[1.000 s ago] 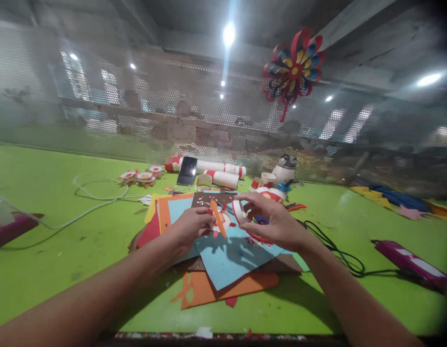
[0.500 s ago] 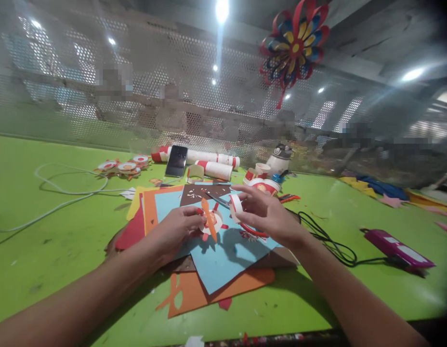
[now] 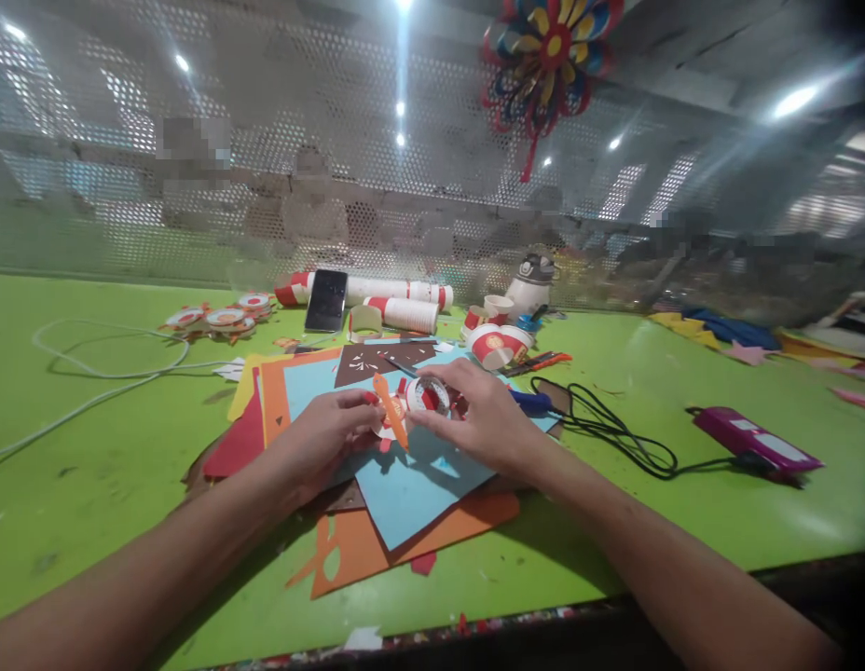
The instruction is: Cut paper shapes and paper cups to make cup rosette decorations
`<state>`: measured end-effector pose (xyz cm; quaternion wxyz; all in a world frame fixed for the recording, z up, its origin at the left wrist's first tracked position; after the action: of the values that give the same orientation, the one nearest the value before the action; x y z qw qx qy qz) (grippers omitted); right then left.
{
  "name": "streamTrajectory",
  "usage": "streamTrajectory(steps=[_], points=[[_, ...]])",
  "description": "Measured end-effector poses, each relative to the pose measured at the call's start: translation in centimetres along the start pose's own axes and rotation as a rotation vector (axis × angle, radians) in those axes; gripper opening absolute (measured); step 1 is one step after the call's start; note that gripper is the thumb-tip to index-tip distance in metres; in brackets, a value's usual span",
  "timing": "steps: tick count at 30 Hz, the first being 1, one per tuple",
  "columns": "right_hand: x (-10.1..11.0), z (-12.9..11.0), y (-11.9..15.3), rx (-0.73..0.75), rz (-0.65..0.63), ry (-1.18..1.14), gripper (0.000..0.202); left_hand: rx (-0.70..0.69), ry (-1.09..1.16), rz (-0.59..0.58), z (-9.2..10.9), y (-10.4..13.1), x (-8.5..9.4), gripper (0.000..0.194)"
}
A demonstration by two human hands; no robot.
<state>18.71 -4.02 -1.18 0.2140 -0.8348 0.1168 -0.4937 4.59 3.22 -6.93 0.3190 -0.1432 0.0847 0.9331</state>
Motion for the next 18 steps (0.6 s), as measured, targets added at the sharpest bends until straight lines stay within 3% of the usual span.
streamTrajectory(steps=[5,12,18], points=[[0.1,0.4,0.0,-0.111,-0.01,-0.181,0.038,0.0,0.011,0.036,0.2,-0.1,0.5,0.01],[-1.3,2.0,0.1,-0.484,-0.264,-0.683,0.045,-0.011,-0.009,0.063,0.4,0.0,0.7,0.01],[-1.3,2.0,0.2,-0.508,-0.252,-0.771,0.051,-0.037,-0.026,0.054,0.3,-0.2,0.9,0.013]])
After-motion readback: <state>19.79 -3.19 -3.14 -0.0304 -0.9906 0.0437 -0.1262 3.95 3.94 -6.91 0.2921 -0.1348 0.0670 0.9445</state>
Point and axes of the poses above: each hand's wrist, its own y-axis away from the middle knuckle, its own x-axis out of the back of the hand, z = x × y, the point moved 5 cm from there along -y, towards the middle knuckle, and after that the axes turned 5 degrees about -x, right-handed, at the moved point
